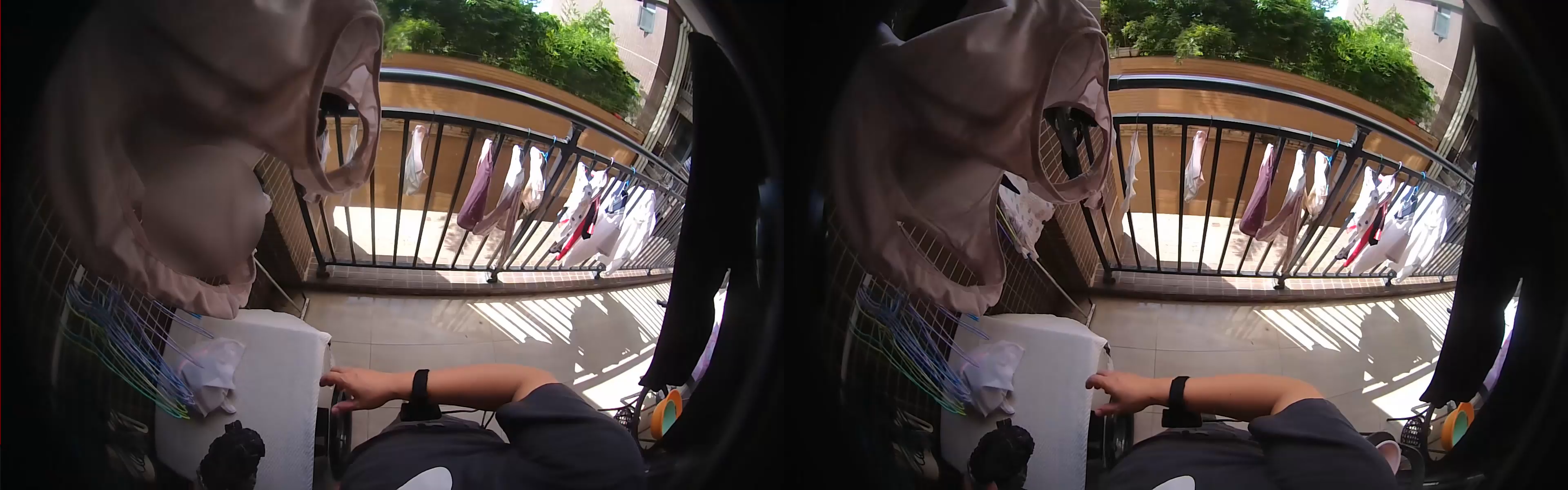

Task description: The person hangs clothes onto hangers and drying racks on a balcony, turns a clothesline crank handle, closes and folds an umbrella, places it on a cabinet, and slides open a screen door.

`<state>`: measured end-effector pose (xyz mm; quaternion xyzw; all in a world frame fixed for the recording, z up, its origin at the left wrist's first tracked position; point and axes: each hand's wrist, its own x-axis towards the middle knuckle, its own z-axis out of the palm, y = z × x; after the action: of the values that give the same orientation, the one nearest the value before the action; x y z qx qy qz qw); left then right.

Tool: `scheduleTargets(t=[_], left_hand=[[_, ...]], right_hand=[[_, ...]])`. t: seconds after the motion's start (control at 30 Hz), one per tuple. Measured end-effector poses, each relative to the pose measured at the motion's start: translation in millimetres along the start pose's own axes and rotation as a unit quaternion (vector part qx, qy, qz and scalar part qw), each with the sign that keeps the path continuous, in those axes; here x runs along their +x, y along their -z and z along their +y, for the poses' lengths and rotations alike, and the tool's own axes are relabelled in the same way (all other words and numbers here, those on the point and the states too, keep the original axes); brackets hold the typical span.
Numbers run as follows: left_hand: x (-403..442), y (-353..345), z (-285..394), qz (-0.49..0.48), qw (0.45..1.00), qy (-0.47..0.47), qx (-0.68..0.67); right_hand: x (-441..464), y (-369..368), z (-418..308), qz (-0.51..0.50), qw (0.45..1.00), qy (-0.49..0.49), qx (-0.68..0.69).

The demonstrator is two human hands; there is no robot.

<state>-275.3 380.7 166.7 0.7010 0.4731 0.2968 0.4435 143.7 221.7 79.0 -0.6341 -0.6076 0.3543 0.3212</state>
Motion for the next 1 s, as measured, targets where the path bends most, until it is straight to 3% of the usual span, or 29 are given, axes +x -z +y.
scheduleTargets(t=[0.03, 0.1, 0.13, 0.23, 0.3, 0.43, 0.47, 0.53, 0.57, 0.6, 0.67, 0.7, 0.77, 0.83, 0.93, 0.97, 1.0], left_hand=[[0.3, -12.1, 8.6, -0.043, 0.999, -0.004, -0.030], [5.4, -41.1, 23.5, -0.095, 0.994, -0.045, -0.043], [6.9, -62.6, 48.2, -0.118, 0.988, -0.076, -0.065], [22.3, -97.9, 74.3, -0.129, 0.982, -0.090, -0.106], [43.4, -104.8, 73.2, -0.129, 0.979, -0.094, -0.127], [54.8, -123.8, 94.4, -0.116, 0.980, -0.149, 0.068], [53.4, -133.3, 106.2, -0.110, 0.987, -0.099, 0.062], [61.1, -147.0, 117.5, -0.127, 0.988, -0.082, -0.026], [64.2, -153.7, 117.2, -0.133, 0.986, -0.073, -0.070], [78.5, -156.7, 97.8, -0.148, 0.960, -0.006, -0.238], [85.6, -169.3, 105.0, -0.263, 0.916, -0.075, -0.293], [87.7, -173.3, 107.3, -0.318, 0.887, -0.109, -0.318], [80.1, -188.0, 108.0, -0.235, 0.945, -0.109, -0.199], [74.1, -206.2, 142.8, -0.195, 0.969, -0.126, -0.081], [85.4, -213.6, 153.1, -0.154, 0.974, -0.158, -0.054], [93.4, -209.6, 151.7, -0.174, 0.972, -0.147, -0.055], [99.0, -206.5, 143.9, -0.164, 0.973, -0.157, -0.026]], right_hand=[[12.7, 1.1, -28.4, 0.010, 0.996, 0.085, 0.032], [28.8, 1.8, -77.0, -0.045, 0.978, 0.141, 0.149], [38.2, -10.0, -84.4, -0.016, 0.963, 0.186, 0.193], [56.3, -6.2, -88.4, -0.089, 0.959, 0.154, 0.220], [47.9, 8.7, -82.6, 0.005, 0.967, 0.142, 0.210], [22.8, 56.3, -82.1, 0.090, 0.969, 0.076, 0.217], [15.7, 62.5, -82.9, 0.116, 0.961, 0.089, 0.236], [10.6, 66.7, -76.8, 0.162, 0.954, 0.090, 0.234], [10.5, 69.7, -70.3, 0.172, 0.970, 0.050, 0.167], [11.4, 75.0, -63.7, 0.179, 0.979, 0.008, 0.100], [6.6, 85.6, -65.6, 0.221, 0.974, -0.039, 0.022], [3.7, 89.5, -65.8, 0.265, 0.964, -0.008, -0.012], [1.0, 94.8, -66.4, 0.346, 0.933, 0.057, -0.078], [-4.9, 102.2, -75.1, 0.318, 0.947, 0.017, -0.048], [-4.7, 114.7, -73.9, 0.325, 0.944, 0.035, -0.044], [-2.4, 124.1, -72.1, 0.264, 0.961, 0.008, -0.082], [-3.3, 137.0, -77.8, 0.162, 0.986, -0.037, 0.008]])
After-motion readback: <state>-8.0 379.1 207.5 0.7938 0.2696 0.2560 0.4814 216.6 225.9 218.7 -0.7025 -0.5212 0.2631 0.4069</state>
